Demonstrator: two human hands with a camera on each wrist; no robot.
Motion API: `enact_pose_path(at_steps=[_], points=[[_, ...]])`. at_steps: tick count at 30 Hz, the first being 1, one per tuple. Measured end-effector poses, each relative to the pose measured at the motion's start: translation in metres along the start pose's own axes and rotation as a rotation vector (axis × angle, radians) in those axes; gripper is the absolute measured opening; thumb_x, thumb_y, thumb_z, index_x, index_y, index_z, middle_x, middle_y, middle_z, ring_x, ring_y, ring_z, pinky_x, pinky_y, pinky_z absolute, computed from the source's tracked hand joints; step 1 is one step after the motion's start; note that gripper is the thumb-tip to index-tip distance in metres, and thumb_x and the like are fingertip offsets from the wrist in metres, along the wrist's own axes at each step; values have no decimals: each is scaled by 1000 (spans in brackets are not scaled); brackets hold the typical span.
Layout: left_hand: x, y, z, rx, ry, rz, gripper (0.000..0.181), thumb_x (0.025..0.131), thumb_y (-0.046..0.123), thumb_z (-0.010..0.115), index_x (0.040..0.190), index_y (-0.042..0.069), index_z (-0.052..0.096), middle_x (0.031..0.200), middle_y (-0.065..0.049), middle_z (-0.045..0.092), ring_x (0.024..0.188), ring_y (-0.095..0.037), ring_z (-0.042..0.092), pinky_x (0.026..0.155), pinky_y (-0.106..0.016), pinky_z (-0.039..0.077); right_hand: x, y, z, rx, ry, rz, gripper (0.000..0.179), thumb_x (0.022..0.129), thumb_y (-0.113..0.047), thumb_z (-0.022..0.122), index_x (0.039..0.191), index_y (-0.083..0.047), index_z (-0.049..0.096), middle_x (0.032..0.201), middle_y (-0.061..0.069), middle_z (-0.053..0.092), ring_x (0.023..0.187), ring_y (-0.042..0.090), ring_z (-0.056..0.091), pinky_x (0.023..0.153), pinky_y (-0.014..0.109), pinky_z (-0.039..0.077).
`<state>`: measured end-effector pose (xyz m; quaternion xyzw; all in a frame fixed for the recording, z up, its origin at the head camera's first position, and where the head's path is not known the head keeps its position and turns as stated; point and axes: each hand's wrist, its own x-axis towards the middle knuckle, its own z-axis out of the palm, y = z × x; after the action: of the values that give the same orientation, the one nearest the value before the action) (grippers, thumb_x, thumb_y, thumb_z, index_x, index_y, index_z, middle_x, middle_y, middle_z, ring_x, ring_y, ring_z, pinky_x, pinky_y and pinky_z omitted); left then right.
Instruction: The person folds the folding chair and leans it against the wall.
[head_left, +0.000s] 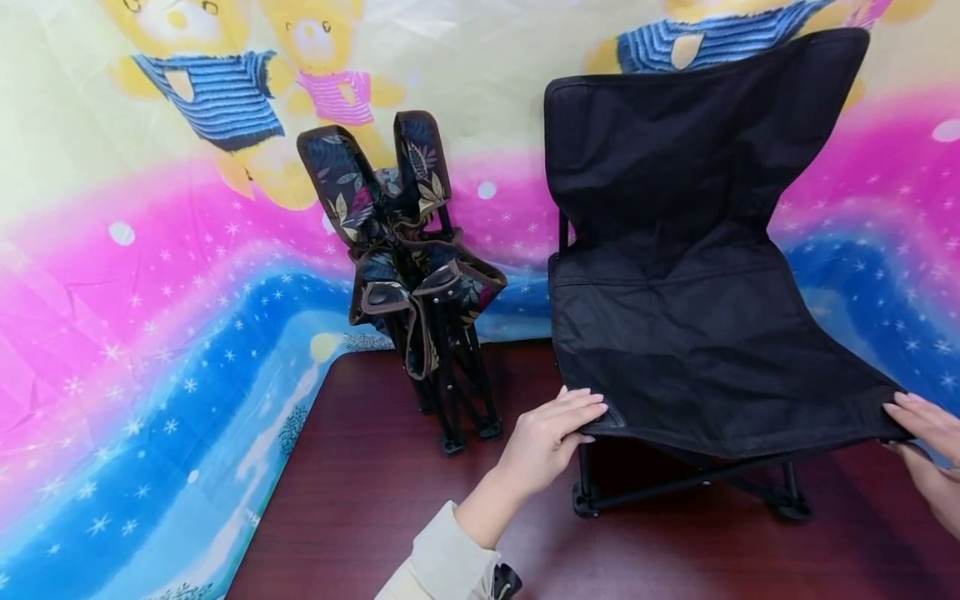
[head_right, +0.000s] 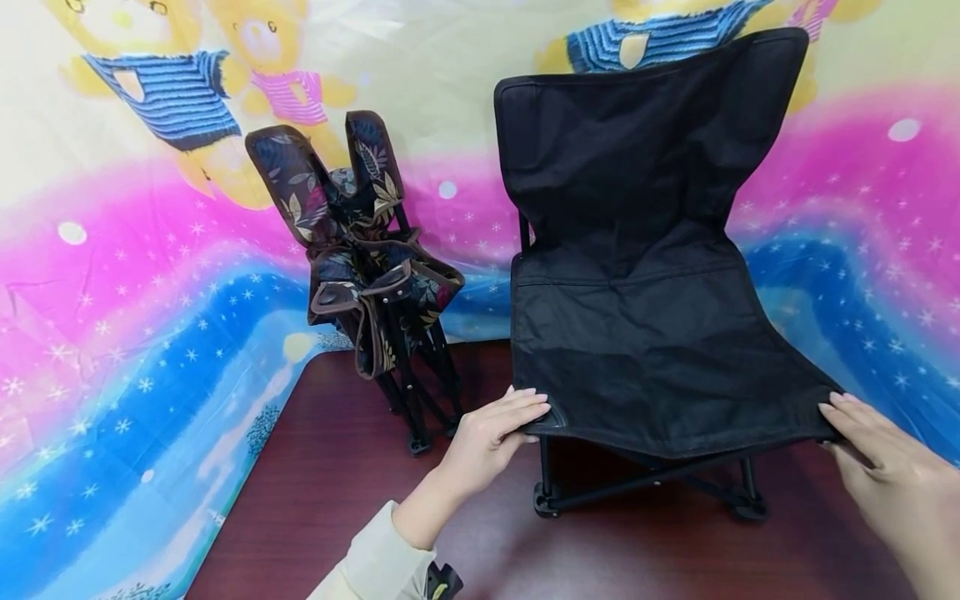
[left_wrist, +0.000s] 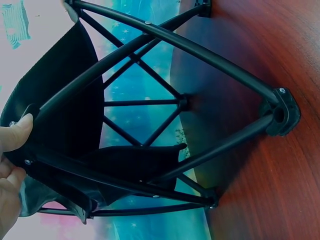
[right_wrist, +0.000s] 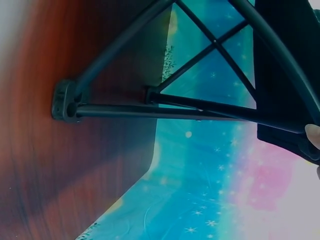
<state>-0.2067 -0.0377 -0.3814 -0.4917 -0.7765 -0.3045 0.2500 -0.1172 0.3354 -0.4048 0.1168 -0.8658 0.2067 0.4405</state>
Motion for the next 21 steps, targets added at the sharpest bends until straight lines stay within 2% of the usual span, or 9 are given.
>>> enact_pose_path(at_steps=[2,5,11,15,18,21], points=[[1,0,0,8,5,4,36,73,4,67,108,7,61,113,-3,57,113,-8,43,95,-22,29,1,-2,-1,-6,-12,12,65,88,-41,30,111,18,46,120,29,41,119,-5,23,101,23,17],[2,1,-1,19,19,16,36,72,4,67,108,6,61,112,-3,57,112,-9,44,95,-24,30,4,-6,-1,-13,-21,25,66,87,-41,30,109,19,47,113,37,42,119,-5,22,102,25,17],[6,1,-2,22,34,25,37,72,4,67,108,6,61,112,-4,57,113,-9,43,95,-26,30,10,-11,-1,-12,-2,26,70,86,-44,30,102,21,49,107,40,43,119,-5,23,101,28,19],[7,3,-3,10,35,12,36,72,3,67,108,6,61,112,-4,57,113,-8,43,95,-25,29,12,-14,1,11,38,14,65,87,-45,32,116,11,48,114,33,44,118,-5,26,100,25,20],[8,4,-4,-9,35,-1,36,72,2,67,108,6,62,112,-4,57,113,-9,43,96,-25,28,13,-17,1,32,57,19,62,87,-46,33,116,7,49,114,32,44,118,-5,27,99,22,20],[9,4,-4,7,40,10,36,72,3,67,107,6,62,112,-4,57,112,-9,43,96,-25,29,15,-20,2,38,61,35,72,86,-48,33,107,19,49,107,39,44,117,-5,27,99,23,21]])
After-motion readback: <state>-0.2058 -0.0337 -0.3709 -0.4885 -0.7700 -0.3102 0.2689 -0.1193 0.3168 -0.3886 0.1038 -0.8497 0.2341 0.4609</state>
